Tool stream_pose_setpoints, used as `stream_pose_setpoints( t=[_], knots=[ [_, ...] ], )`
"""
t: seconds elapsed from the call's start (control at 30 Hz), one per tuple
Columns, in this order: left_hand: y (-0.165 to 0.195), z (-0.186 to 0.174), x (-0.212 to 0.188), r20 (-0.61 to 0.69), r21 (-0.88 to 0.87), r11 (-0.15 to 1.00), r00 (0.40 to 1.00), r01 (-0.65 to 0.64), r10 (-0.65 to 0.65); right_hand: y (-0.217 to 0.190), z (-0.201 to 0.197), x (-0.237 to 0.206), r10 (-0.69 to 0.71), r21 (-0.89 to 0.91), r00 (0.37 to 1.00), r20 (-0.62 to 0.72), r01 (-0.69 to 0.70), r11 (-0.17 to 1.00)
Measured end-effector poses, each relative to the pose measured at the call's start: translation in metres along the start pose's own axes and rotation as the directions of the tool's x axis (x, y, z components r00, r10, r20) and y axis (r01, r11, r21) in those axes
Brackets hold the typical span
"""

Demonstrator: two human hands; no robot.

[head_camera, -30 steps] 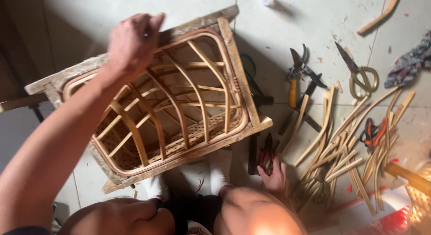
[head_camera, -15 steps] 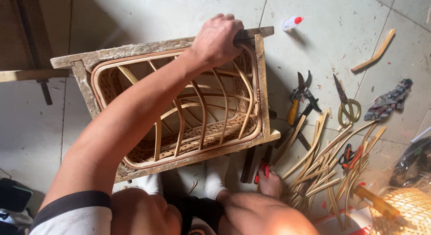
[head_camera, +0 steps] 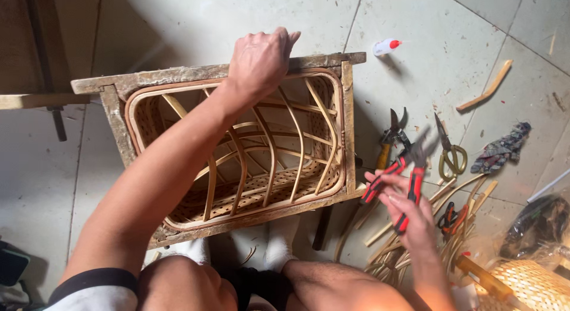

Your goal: The person sits on the floor assembling a rattan basket in a wooden jig, pressing curved rattan ribs into the woven basket body and fitting them under the rim. They tap ribs into place with a hammer and trim excess rattan with pliers.

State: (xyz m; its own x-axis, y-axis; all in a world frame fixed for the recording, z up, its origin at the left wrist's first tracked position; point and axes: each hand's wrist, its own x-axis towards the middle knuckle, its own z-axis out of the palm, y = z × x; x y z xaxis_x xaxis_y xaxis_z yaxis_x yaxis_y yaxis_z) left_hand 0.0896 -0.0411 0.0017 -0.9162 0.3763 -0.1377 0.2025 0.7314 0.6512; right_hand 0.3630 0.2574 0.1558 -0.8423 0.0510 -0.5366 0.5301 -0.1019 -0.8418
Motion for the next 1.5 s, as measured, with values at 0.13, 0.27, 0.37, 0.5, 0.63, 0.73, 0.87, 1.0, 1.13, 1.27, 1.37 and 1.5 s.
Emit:
stream_pose_setpoints(
  t=[0.13, 0.27, 0.37, 0.5, 0.63, 0.73, 0.87, 1.0, 1.13, 1.27, 1.37, 1.5],
  knots=[
    [0.002, 0.011, 0.002, -0.155, 0.119, 0.991, 0.985, -0.063, 0.081, -0.070, 0.035, 0.040, 0.315, -0.120, 0.927, 0.203, -0.295, 0.948],
    [0.007, 0.006, 0.005, -0.056, 0.125, 0.992, 0.998, 0.007, 0.000, -0.101, 0.070, 0.082, 0.534, -0.054, 0.781, 0.324, -0.548, 0.834],
    [0.012, -0.001, 0.001, -0.069, 0.090, 0.996, 0.998, 0.017, -0.011, -0.114, 0.090, 0.106, 0.655, -0.118, 0.710, 0.260, -0.650, 0.751],
    [0.017, -0.007, 0.000, -0.034, 0.060, 0.997, 0.999, 0.039, -0.037, -0.127, 0.105, 0.129, 0.729, -0.229, 0.666, 0.161, -0.693, 0.684],
    [0.017, -0.009, 0.000, -0.102, 0.040, 0.999, 0.995, 0.006, -0.002, -0.130, 0.109, 0.138, 0.759, -0.272, 0.645, 0.091, -0.717, 0.642],
    [0.018, -0.009, -0.003, -0.135, 0.063, 0.998, 0.991, -0.010, 0.019, -0.121, 0.109, 0.136, 0.737, -0.230, 0.671, 0.082, -0.706, 0.669],
    [0.020, -0.011, -0.003, -0.169, 0.063, 0.998, 0.985, -0.016, 0.027, -0.110, 0.106, 0.133, 0.695, -0.142, 0.706, 0.134, -0.680, 0.719],
    [0.018, -0.006, 0.000, -0.083, 0.009, 1.000, 0.996, 0.020, -0.019, -0.108, 0.106, 0.135, 0.680, -0.122, 0.720, 0.142, -0.669, 0.733],
    [0.013, 0.008, 0.000, -0.117, 0.008, 1.000, 0.993, 0.013, -0.012, -0.112, 0.115, 0.134, 0.704, -0.145, 0.698, 0.132, -0.689, 0.710],
    [0.017, -0.001, 0.003, -0.035, 0.025, 1.000, 0.999, 0.017, -0.016, -0.122, 0.107, 0.116, 0.723, -0.171, 0.672, 0.159, -0.703, 0.691],
    [0.024, -0.033, -0.024, -0.389, 0.008, 0.944, 0.869, -0.330, 0.307, -0.119, 0.067, 0.083, 0.607, -0.212, 0.781, 0.143, -0.575, 0.790],
    [0.010, -0.073, -0.172, -0.257, -0.047, 0.873, 0.851, -0.485, 0.459, -0.048, -0.016, 0.005, 0.206, -0.307, 0.959, -0.196, -0.260, 0.915]
  ],
)
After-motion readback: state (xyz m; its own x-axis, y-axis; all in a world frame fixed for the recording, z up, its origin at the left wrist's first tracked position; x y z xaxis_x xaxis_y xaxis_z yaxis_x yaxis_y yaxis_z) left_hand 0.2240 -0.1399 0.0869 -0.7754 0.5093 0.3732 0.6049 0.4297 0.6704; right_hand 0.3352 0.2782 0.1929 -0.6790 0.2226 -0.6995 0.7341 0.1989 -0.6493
